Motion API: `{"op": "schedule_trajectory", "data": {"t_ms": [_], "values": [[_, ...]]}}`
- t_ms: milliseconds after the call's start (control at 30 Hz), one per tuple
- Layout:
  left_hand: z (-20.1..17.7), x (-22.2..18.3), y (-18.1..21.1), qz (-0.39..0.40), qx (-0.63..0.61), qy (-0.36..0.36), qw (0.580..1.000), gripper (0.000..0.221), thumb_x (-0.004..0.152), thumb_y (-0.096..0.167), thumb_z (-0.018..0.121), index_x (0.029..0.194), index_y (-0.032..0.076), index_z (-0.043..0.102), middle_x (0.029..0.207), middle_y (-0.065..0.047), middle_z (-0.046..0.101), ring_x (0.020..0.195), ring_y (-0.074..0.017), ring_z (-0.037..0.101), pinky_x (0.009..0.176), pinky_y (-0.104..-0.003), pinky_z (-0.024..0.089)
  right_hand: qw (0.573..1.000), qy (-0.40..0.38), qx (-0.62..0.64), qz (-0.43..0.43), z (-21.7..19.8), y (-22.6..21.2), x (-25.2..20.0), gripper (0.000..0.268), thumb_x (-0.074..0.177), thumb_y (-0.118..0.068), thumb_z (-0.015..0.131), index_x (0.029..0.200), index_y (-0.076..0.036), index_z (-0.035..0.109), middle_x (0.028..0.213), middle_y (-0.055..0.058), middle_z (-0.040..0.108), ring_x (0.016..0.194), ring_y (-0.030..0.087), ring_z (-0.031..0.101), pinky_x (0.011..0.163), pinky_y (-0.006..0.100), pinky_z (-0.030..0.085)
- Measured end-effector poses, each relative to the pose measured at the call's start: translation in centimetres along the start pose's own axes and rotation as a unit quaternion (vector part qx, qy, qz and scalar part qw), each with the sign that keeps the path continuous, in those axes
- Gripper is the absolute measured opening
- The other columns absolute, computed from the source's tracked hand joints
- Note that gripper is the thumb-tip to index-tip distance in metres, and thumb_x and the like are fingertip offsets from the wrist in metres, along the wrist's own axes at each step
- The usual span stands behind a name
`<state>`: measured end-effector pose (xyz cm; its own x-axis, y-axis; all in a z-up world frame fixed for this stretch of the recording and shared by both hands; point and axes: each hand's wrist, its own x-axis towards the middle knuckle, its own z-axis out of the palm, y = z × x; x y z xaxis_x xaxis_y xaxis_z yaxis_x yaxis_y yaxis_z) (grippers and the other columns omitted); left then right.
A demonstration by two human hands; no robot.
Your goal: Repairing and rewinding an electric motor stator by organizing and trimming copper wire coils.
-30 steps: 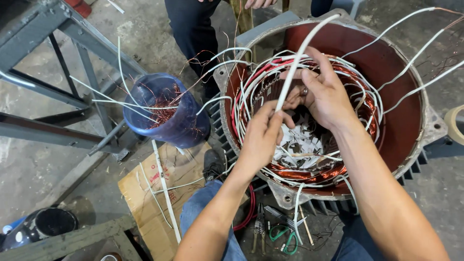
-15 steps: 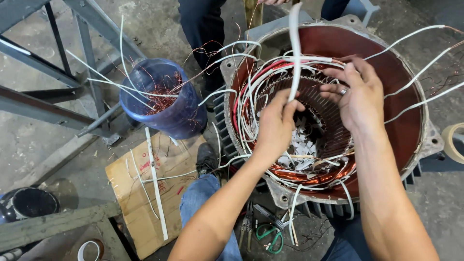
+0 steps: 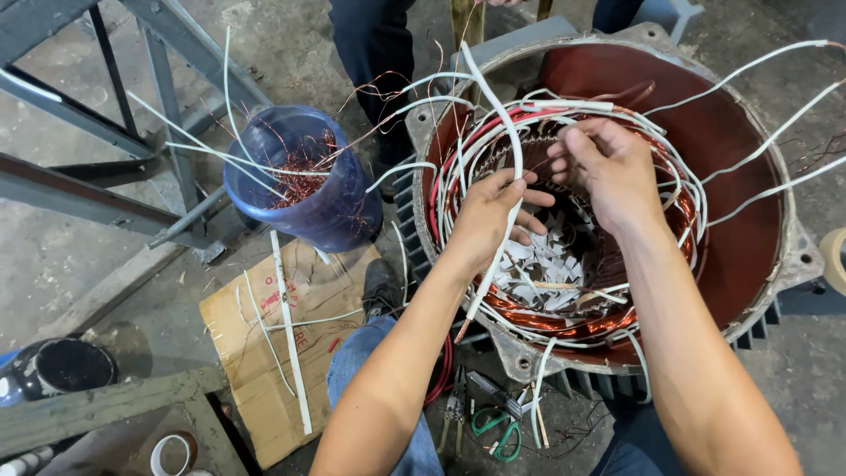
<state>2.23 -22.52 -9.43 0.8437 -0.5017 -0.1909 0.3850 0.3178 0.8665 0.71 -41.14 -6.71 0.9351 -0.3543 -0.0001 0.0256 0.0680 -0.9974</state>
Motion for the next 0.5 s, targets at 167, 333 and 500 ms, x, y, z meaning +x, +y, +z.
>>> {"op": "schedule_trajectory", "data": {"t_ms": [167, 333, 500], "values": [[0.5, -1.1, 1.0, -0.010, -0.055, -0.037, 0.998, 0.030, 0.118, 0.014, 0.046, 0.136, -0.007, 0.059, 0.115, -0.032, 0.076, 0.062, -0.0237, 0.076, 0.038, -0.023, 0.056, 0.991, -0.057, -0.097, -0.076, -0.4, -0.3, 1.0, 0.016, 0.115, -0.013, 0.070, 0.128, -0.005, 0.075, 0.095, 0.012, 0.074, 0.068, 0.009, 0.066, 0.057, 0.020, 0.056], [1.2, -1.5, 0.4, 0.002, -0.101, -0.036, 0.994, 0.027, 0.119, 0.018, 0.047, 0.126, -0.004, 0.061, 0.107, -0.029, 0.078, 0.052, -0.0156, 0.067, 0.034, -0.020, 0.044, 0.978, -0.102, -0.153, -0.099, 0.2, -1.5, -0.7, 0.020, 0.115, -0.010, 0.070, 0.133, -0.005, 0.075, 0.095, 0.011, 0.073, 0.072, 0.009, 0.064, 0.065, 0.021, 0.054], [0.9, -1.1, 1.5, 0.010, -0.080, -0.021, 0.996, 0.026, 0.114, 0.013, 0.052, 0.128, -0.007, 0.060, 0.099, -0.020, 0.075, 0.052, -0.0113, 0.053, 0.039, -0.024, 0.034, 0.988, -0.081, -0.119, 0.052, 1.5, -4.9, -2.0, 0.028, 0.110, -0.013, 0.062, 0.134, -0.006, 0.074, 0.107, 0.002, 0.074, 0.086, 0.006, 0.064, 0.077, 0.018, 0.055]]}}
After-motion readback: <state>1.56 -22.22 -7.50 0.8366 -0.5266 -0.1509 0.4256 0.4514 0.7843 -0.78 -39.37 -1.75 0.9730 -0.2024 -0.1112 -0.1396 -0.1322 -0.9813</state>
